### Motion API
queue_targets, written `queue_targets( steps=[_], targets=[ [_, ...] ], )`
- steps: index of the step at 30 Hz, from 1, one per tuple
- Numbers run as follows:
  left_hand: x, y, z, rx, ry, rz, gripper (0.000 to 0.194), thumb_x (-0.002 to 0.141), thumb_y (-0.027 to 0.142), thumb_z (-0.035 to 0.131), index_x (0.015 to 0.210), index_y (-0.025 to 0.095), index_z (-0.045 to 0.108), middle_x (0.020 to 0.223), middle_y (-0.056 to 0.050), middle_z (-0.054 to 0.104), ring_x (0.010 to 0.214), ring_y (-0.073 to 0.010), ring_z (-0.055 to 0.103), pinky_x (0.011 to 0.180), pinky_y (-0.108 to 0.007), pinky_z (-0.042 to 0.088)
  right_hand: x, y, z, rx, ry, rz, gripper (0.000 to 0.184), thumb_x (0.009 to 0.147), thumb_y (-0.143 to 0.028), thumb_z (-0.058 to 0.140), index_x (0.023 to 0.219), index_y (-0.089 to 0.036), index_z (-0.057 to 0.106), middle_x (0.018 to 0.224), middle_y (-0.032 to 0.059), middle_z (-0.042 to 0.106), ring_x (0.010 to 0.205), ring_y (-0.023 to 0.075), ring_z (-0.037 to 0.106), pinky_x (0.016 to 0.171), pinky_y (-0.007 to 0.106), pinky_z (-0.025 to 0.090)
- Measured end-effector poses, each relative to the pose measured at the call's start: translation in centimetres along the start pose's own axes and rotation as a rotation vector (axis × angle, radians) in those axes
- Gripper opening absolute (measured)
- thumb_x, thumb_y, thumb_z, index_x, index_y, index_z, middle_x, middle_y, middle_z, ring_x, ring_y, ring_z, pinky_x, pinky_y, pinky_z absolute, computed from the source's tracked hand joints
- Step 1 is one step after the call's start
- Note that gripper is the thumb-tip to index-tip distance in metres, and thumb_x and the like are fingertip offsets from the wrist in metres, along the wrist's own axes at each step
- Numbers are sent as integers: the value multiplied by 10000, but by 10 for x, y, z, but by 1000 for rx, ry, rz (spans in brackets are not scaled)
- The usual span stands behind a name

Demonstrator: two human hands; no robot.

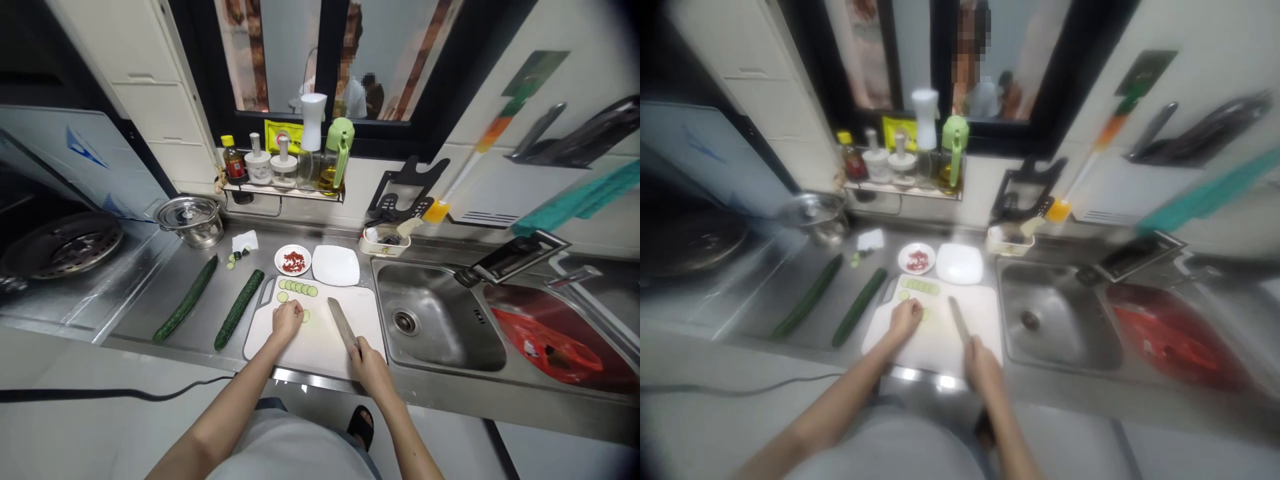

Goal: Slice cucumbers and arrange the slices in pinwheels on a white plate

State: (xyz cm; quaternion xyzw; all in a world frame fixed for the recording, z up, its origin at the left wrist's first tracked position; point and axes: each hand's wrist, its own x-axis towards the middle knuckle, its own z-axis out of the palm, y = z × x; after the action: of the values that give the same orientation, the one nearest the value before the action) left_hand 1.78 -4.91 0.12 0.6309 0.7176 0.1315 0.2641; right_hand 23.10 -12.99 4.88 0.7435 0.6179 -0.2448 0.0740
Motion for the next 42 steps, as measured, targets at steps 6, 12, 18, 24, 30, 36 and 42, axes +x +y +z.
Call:
queue_targets(
  steps=[6,12,18,24,30,36,42],
  targets=[
    [4,-4,-4,-18,41,26,121,846,204,519,876,243,629,864,5,695,850,-162,629,775,-268,400,2,-1,-2,-8,-19,27,309,984,-298,270,1140,-205,521,974,80,704,876,187,646,601,240,316],
    [11,-24,-13,-85,195,-41,170,862,188,485,913,247,636,873,1,699,870,-165,626,797,-275,390,3,-2,-2,1,-11,19,304,981,-285,283,1131,-194,531,981,85,705,880,183,644,620,235,334],
    [19,-38,-20,-94,239,-153,207,858,188,494,977,255,649,972,-10,705,958,-180,623,865,-294,386,3,-3,-4,-17,-16,12,313,982,-276,274,1126,-187,538,981,97,705,896,188,644,627,239,338],
    [18,-40,-22,-34,235,-170,210,866,217,488,968,269,664,966,-18,708,975,-200,620,886,-317,375,5,-2,-3,-2,-22,17,323,979,-268,274,1139,-182,540,990,106,702,903,194,646,635,245,335],
    [16,-40,-23,36,239,-170,229,863,225,493,959,253,698,1037,-58,692,1037,-239,579,903,-360,353,10,2,1,9,-36,24,362,977,-274,277,1231,-163,510,1033,124,691,951,207,637,678,257,344],
    [14,-37,-18,52,300,-142,286,856,233,503,1085,254,673,1111,-89,654,1072,-266,543,913,-398,349,12,4,4,-8,-21,23,330,975,-288,286,1164,-185,536,1007,117,691,920,201,642,644,256,336],
    [27,-9,-8,34,197,59,304,860,256,504,1126,251,653,1136,-82,636,1072,-267,538,935,-406,343,9,2,6,-14,-11,25,319,979,-292,267,1120,-193,535,961,102,699,870,193,646,641,259,340]
  ],
)
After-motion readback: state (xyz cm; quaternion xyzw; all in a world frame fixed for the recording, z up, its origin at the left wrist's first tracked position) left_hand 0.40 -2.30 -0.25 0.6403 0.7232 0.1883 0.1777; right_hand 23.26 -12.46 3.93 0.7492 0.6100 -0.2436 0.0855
